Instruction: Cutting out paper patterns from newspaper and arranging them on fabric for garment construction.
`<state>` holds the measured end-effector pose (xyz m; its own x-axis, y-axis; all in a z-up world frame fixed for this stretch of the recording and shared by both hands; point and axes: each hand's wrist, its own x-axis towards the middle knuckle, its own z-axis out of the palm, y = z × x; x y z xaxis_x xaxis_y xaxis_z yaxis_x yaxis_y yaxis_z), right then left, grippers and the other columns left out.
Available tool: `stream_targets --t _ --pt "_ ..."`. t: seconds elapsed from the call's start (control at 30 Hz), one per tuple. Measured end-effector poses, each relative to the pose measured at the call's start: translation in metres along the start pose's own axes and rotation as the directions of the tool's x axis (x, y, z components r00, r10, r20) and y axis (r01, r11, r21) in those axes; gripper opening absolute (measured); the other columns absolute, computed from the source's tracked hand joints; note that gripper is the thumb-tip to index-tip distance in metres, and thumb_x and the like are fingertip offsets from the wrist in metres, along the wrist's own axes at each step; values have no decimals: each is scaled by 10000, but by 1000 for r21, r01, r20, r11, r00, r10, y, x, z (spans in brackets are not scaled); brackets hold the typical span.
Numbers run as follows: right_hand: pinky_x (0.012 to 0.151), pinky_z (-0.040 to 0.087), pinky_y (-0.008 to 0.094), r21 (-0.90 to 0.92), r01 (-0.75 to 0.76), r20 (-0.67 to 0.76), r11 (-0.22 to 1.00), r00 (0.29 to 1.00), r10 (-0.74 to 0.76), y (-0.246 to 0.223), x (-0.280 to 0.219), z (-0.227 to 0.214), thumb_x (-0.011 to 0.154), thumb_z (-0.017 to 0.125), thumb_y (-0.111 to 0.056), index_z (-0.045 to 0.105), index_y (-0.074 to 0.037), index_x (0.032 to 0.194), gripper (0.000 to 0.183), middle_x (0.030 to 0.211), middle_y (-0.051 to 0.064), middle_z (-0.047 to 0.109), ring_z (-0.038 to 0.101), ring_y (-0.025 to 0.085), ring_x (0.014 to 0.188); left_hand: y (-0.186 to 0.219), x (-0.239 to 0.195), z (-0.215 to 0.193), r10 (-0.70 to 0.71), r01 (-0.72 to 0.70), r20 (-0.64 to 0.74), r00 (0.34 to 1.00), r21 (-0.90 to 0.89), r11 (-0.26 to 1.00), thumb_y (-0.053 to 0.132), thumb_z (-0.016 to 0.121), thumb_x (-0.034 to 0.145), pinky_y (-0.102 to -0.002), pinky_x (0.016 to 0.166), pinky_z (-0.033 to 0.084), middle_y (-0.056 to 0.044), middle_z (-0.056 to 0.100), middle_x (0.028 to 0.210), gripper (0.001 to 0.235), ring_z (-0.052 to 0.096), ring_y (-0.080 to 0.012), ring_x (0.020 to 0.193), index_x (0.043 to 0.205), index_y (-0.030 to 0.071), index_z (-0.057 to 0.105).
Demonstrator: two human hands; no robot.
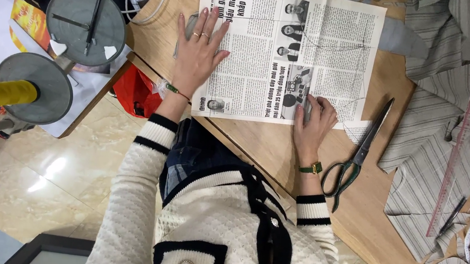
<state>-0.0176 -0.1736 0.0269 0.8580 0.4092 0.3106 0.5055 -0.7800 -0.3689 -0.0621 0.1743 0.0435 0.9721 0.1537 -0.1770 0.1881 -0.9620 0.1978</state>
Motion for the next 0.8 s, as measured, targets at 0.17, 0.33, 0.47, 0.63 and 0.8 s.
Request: stream_targets --t 0.17,0.33,0.47,0.63,0.8 --pt "990 347 430 5 -11 7 1000 1000 11 -1 1 -1 1053 571 -318 644 -86 1307 352 1282 116 518 460 277 1182 21 -15 8 -72 71 -11 997 -37 997 561 227 1138 -682 1233 -29 -9 -96 1690 662 -109 -200 1548 1678 221 53" --pt "993 348 441 6 -9 4 1000 1000 9 0 1 0 1054 564 -334 653 -84 1297 360 1277 124 523 465 287 1183 27 -33 31 -9 2 -224 975 -30 1000 506 353 1146 -708 1195 70 -86 115 1693 649 58 -259 1551 1654 115 247" --pt "989 355 430 7 -5 0 1000 1000 5 0 0 1 1057 551 -335 645 -80 1302 366 1288 119 518 463 279 1186 26 -33 34 1 -10 -251 968 -33 999 498 366 1149 -700 1197 67 -79 132 1692 640 59 -255 1548 1650 111 274" --pt "1010 334 436 9 -36 16 999 999 35 -5 -3 3 1057 557 -330 644 -74 1305 367 1304 126 504 449 289 1204 27 -34 30 10 -15 -257 966 -18 1000 480 390 1156 -689 1198 75 -75 146 1690 626 62 -250 1543 1650 116 269" --pt "1065 299 546 24 93 -35 995 995 -92 -14 -32 22 956 727 -277 662 -133 1300 378 1381 198 506 447 404 1338 28 -27 40 -57 32 -181 982 -135 990 440 406 1091 -678 1195 -13 -50 156 1709 626 89 -240 1560 1640 172 266"
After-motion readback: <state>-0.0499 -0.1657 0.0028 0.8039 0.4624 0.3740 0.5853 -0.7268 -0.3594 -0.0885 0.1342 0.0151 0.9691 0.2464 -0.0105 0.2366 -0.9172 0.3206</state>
